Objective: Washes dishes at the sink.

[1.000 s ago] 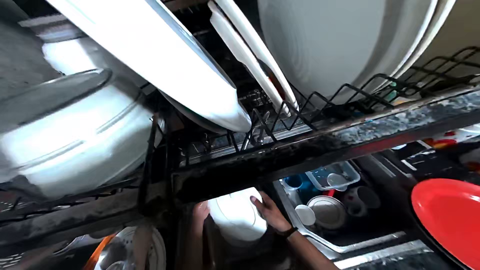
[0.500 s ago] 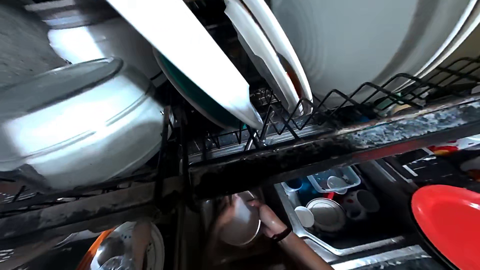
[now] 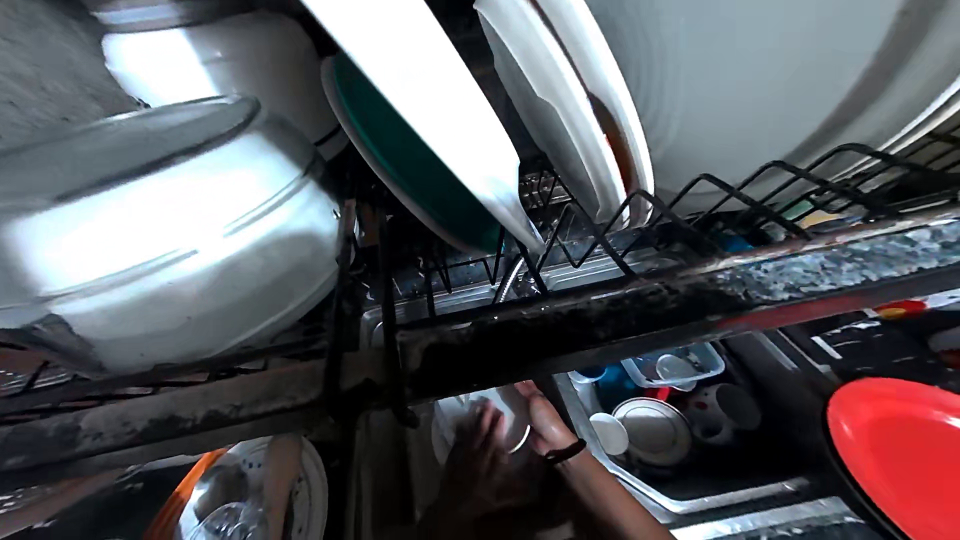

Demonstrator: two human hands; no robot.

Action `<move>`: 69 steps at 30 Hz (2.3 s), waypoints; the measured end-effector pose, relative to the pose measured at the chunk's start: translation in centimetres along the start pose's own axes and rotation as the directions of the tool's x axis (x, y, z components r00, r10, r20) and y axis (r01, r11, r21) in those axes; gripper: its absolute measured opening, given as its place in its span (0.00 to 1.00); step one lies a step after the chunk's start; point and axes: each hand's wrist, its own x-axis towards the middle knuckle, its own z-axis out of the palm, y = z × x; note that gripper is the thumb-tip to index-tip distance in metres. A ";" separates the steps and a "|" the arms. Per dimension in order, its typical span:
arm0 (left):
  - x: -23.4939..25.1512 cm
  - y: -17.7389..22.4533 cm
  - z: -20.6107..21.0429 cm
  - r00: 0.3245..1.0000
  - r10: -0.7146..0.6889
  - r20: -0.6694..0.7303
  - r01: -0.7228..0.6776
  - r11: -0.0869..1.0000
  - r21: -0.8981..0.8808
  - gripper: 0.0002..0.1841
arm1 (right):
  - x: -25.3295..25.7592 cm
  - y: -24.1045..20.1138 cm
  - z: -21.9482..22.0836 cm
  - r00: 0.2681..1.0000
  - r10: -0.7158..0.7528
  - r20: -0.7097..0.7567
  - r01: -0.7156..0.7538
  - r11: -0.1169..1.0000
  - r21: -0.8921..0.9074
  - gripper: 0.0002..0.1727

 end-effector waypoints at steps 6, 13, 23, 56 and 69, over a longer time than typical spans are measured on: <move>4.8 -4.6 -5.5 0.869 -0.495 0.026 0.495 0.869 0.004 0.32 | -1.2 0.6 1.2 0.997 0.034 0.075 -0.031 0.999 -0.043 0.28; 6.8 2.6 -4.1 0.965 -0.254 0.065 0.262 0.944 -0.199 0.23 | -0.1 0.3 1.7 0.993 -0.001 0.114 0.001 1.000 0.000 0.25; 10.6 -1.7 -7.4 0.742 -0.666 -0.079 0.648 0.742 -0.173 0.19 | -1.2 1.0 1.3 0.990 -0.035 0.140 0.057 0.987 -0.152 0.27; 4.8 -0.5 -4.5 0.846 -0.533 0.024 0.533 0.845 -0.036 0.15 | 0.9 -1.0 1.1 0.948 -0.304 0.091 0.317 0.915 -0.249 0.22; 9.2 -2.7 -7.5 0.767 -0.607 -0.206 0.598 0.794 -0.111 0.19 | -2.3 1.8 2.4 0.969 -0.172 0.177 0.216 0.937 -0.274 0.25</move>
